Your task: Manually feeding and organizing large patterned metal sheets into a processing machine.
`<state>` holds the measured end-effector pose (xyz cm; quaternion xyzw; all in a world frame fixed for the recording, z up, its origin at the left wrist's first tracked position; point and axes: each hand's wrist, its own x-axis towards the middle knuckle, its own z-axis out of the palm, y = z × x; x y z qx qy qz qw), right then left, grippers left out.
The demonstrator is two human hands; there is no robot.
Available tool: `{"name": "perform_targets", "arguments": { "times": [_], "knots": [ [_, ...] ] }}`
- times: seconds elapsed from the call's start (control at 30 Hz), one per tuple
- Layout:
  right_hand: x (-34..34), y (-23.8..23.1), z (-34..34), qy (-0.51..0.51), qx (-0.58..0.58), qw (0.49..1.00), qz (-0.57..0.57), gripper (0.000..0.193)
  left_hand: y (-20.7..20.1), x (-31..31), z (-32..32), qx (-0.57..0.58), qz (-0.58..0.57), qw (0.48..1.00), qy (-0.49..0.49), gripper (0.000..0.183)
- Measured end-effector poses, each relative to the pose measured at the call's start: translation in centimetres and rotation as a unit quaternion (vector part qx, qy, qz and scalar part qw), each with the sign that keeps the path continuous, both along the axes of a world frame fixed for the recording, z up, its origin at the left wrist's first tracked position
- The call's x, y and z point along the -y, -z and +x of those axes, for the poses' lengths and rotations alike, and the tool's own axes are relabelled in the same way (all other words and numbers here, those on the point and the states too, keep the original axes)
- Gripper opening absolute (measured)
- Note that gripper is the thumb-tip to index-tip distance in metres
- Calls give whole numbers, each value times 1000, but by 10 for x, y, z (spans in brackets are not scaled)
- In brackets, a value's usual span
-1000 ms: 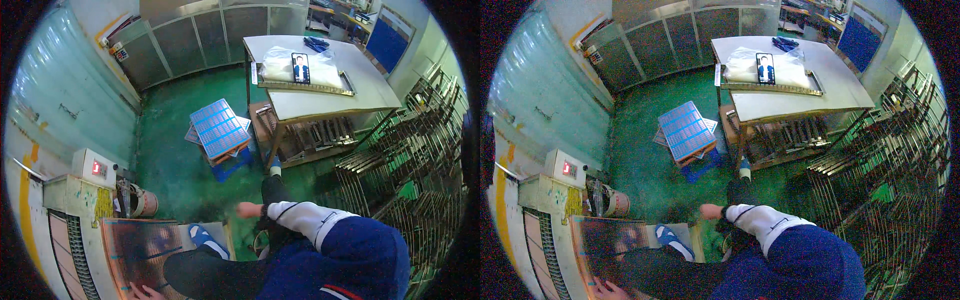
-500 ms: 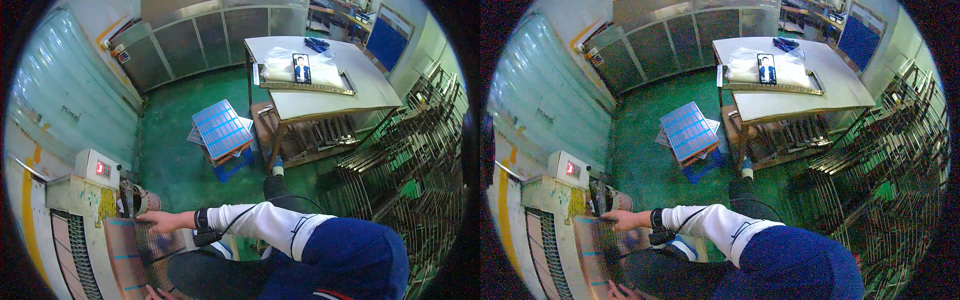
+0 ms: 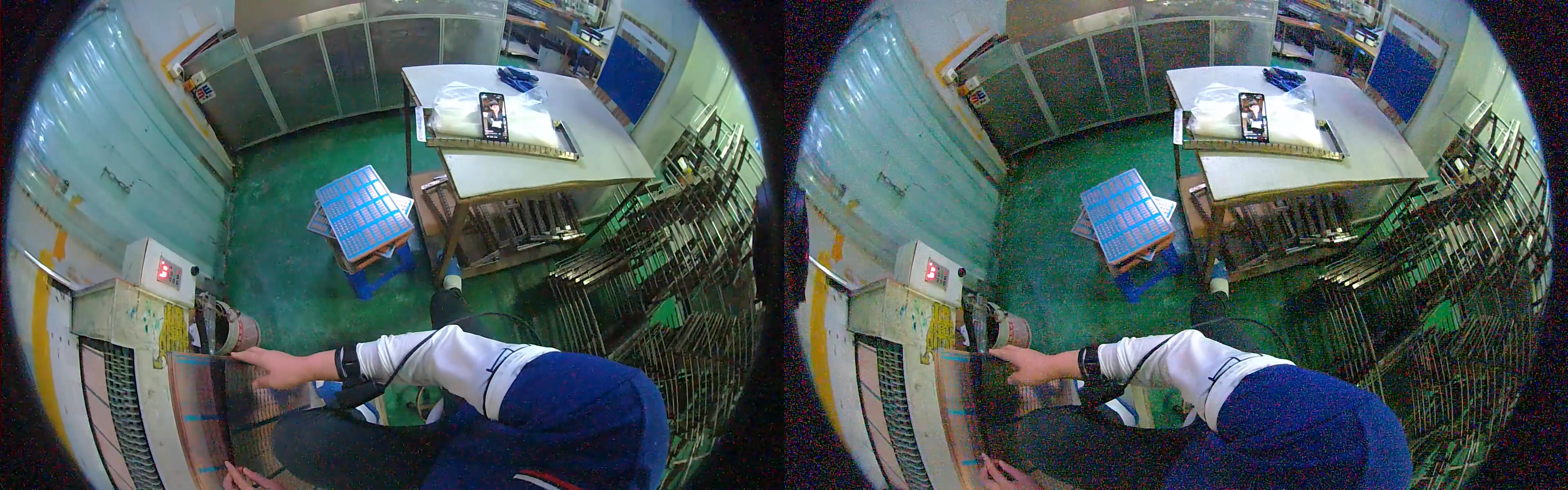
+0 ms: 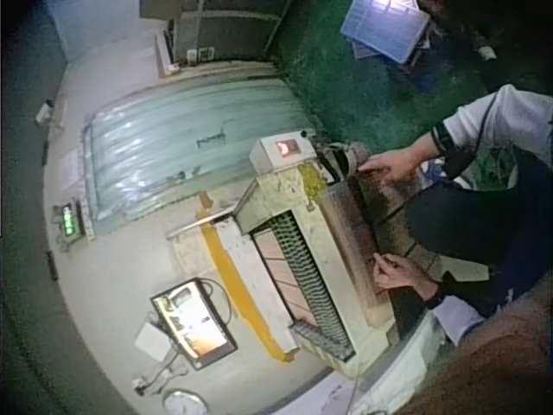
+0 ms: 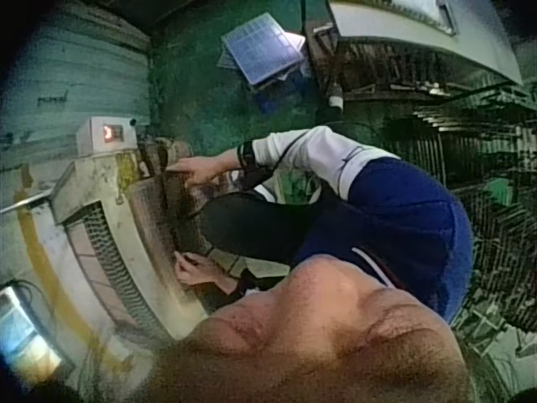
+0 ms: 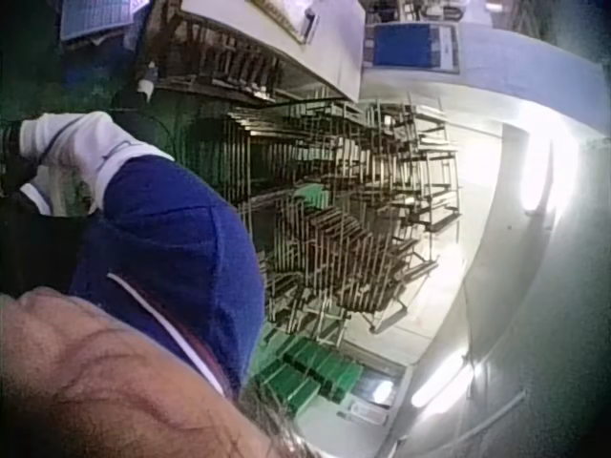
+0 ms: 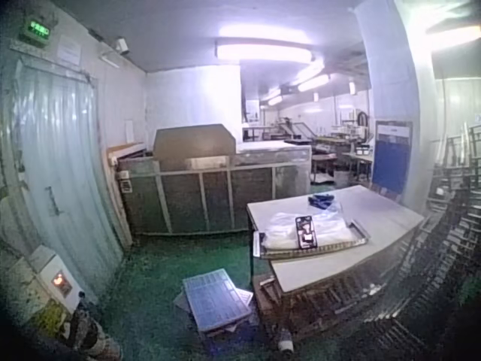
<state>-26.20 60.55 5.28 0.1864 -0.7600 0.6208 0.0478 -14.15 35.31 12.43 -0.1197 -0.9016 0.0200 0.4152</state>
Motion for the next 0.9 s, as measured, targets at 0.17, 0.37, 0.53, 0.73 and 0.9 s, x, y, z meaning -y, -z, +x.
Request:
{"name": "perform_targets", "arguments": {
  "times": [0.17, 0.37, 0.53, 0.73, 0.9],
  "knots": [
    [-1, 1, 0, -3, 16, 1000, 10, 73, -4, 5, 0, 33, -22, 999, -23, 31],
    [-3, 0, 4, 20, 16, 1000, 9, 71, 0, 15, 3, 78, -63, 993, -57, 37],
    [-23, 35, 21, 62, 121, 990, 40, 62, 3, 23, -2, 65, -50, 996, -29, 38],
    [-83, 142, 76, 33, 193, 960, 198, 45, 8, 28, -18, 93, -23, 994, -57, 35],
    [-128, 249, 148, -77, 231, 908, 342, 21, 25, 86, -35, 141, -16, 985, -102, 35]
  ]
}}
